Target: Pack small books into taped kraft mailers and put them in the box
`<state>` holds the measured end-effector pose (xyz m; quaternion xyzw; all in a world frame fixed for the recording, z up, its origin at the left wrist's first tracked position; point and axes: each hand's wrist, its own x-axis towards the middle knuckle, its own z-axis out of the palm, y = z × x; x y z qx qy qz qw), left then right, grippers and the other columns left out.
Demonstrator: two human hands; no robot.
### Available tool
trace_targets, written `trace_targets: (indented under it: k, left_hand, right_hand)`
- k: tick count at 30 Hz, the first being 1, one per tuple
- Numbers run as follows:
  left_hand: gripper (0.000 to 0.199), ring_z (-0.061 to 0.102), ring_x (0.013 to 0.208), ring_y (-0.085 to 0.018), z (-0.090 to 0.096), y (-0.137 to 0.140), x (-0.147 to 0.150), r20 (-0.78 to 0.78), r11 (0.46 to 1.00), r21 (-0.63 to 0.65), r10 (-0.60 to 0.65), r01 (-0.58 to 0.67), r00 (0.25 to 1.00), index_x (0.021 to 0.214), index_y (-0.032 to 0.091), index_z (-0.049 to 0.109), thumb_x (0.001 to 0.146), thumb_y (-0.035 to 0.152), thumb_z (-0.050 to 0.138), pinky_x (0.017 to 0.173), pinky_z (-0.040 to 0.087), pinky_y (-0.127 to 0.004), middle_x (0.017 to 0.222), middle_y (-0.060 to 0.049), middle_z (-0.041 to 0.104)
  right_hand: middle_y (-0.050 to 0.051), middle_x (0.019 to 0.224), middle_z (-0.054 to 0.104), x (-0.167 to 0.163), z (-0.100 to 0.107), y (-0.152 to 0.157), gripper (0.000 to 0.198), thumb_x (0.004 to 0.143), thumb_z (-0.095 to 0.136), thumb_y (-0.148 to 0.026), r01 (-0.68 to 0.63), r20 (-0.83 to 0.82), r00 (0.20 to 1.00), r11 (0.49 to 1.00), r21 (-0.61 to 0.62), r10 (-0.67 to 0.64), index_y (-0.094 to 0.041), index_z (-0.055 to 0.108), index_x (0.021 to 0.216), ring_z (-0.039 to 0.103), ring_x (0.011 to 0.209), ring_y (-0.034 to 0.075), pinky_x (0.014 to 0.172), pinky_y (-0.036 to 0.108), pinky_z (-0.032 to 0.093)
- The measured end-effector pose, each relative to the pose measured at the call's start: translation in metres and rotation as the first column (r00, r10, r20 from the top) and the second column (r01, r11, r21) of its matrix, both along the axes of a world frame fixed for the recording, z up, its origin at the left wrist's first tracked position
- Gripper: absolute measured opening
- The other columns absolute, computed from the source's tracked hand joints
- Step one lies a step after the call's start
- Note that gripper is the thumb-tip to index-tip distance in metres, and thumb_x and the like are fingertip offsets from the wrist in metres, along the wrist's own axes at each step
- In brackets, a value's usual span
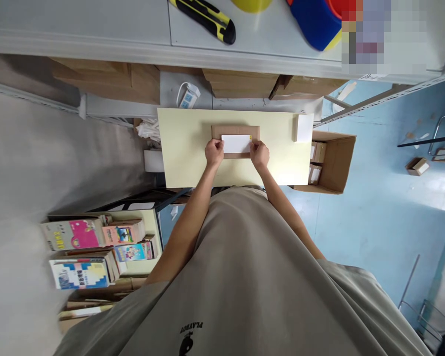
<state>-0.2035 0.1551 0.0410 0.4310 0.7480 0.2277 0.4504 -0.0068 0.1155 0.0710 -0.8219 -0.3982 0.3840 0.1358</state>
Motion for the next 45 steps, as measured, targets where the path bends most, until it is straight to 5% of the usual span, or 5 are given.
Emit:
trace_targets:
  k: [14,27,35,42,45]
  left_hand:
    - [0.025,0.075,0.104,-0.026,-0.003,0.003,0.004,-0.100,0.999,-0.032,-0.018,0.015,0.995,0.083,0.025,0.061,0.106,0.024,0.070,0.105,0.055,-0.038,0.099,-0.008,0.079]
    - [0.020,0.075,0.103,-0.025,-0.004,0.009,0.001,-0.102,0.995,-0.077,-0.065,0.058,0.993,0.085,0.024,0.065,0.104,0.024,0.070,0.103,0.056,-0.037,0.098,-0.007,0.081]
    - [0.019,0.075,0.102,-0.025,-0.005,0.011,0.000,-0.100,0.995,-0.087,-0.065,0.057,0.993,0.086,0.024,0.067,0.105,0.024,0.071,0.103,0.056,-0.038,0.098,-0.007,0.081]
    - [0.019,0.076,0.104,-0.025,-0.009,0.008,0.001,-0.095,0.997,-0.066,-0.057,0.051,0.994,0.087,0.024,0.068,0.105,0.023,0.071,0.103,0.056,-0.037,0.103,-0.008,0.082]
    - [0.017,0.076,0.105,-0.025,-0.009,0.008,0.002,-0.101,0.996,-0.074,-0.063,0.055,0.993,0.089,0.024,0.069,0.106,0.023,0.070,0.105,0.056,-0.038,0.105,-0.008,0.083]
  right_hand:
    - [0.017,0.130,0.086,0.008,0.005,0.016,0.019,0.116,0.064,-0.033,-0.050,0.037,0.998,0.993,-0.108,0.055,-0.021,0.078,0.115,0.080,0.124,0.035,0.110,0.049,0.064]
    - [0.015,0.129,0.088,0.022,0.013,0.033,0.018,0.093,0.088,-0.023,-0.339,0.035,0.932,0.904,-0.262,0.360,-0.023,0.085,0.110,0.082,0.123,0.035,0.106,0.046,0.068]
    - [0.012,0.133,0.086,0.000,0.016,0.051,0.022,0.116,0.062,-0.031,-0.207,0.155,0.962,0.971,-0.116,0.224,-0.026,0.082,0.122,0.080,0.119,0.032,0.107,0.047,0.065]
    - [0.013,0.134,0.085,-0.007,0.020,0.038,0.007,0.105,0.081,-0.025,-0.428,0.073,0.885,0.865,-0.263,0.460,-0.024,0.084,0.111,0.080,0.117,0.030,0.107,0.042,0.064]
    - [0.013,0.132,0.086,-0.010,0.019,0.044,0.010,0.110,0.076,-0.028,-0.408,0.072,0.898,0.884,-0.228,0.433,-0.023,0.084,0.113,0.080,0.115,0.028,0.105,0.040,0.064]
